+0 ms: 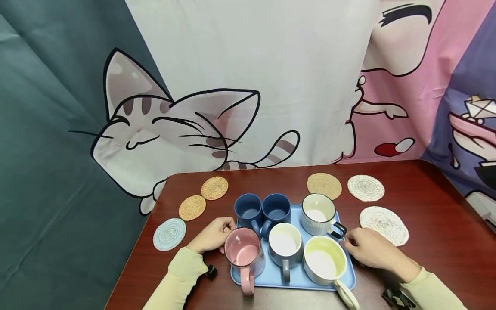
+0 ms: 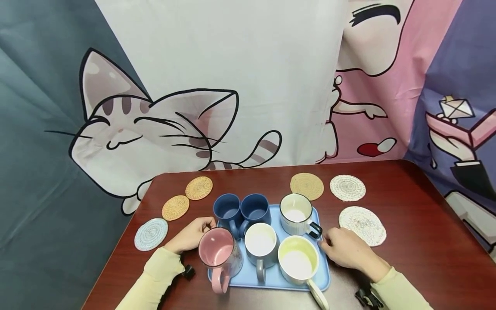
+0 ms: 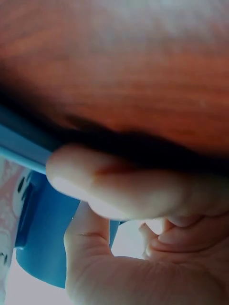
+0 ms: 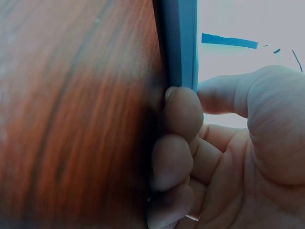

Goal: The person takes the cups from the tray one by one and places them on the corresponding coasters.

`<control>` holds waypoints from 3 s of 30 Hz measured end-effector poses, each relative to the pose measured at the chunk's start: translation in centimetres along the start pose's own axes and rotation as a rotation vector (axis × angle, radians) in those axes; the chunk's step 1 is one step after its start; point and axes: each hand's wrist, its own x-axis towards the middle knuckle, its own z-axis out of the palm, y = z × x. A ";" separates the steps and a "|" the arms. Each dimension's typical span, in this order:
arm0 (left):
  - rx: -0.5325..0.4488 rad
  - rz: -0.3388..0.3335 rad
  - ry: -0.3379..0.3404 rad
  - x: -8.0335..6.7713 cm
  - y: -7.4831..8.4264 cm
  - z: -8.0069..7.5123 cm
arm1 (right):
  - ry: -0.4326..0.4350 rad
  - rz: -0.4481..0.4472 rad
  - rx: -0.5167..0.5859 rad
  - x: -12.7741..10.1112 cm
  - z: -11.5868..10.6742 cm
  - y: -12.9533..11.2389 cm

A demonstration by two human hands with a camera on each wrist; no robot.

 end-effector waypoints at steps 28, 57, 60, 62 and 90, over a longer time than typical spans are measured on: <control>0.822 -0.026 0.512 6.6 2.3 -5.8 | -0.011 -0.015 -0.033 0.2 -0.4 0.1; 0.801 -0.119 0.388 7.6 1.1 -6.1 | -0.013 -0.011 -0.036 0.2 -0.1 -0.2; 0.788 -0.085 0.359 8.1 1.5 -5.5 | -0.010 -0.015 -0.042 0.2 -0.1 0.0; 0.797 -0.054 0.342 8.4 1.7 -5.1 | -0.008 -0.020 -0.044 0.2 -0.2 0.0; 0.730 0.213 0.199 9.7 2.2 -3.4 | -0.011 -0.022 -0.042 0.3 -0.2 0.1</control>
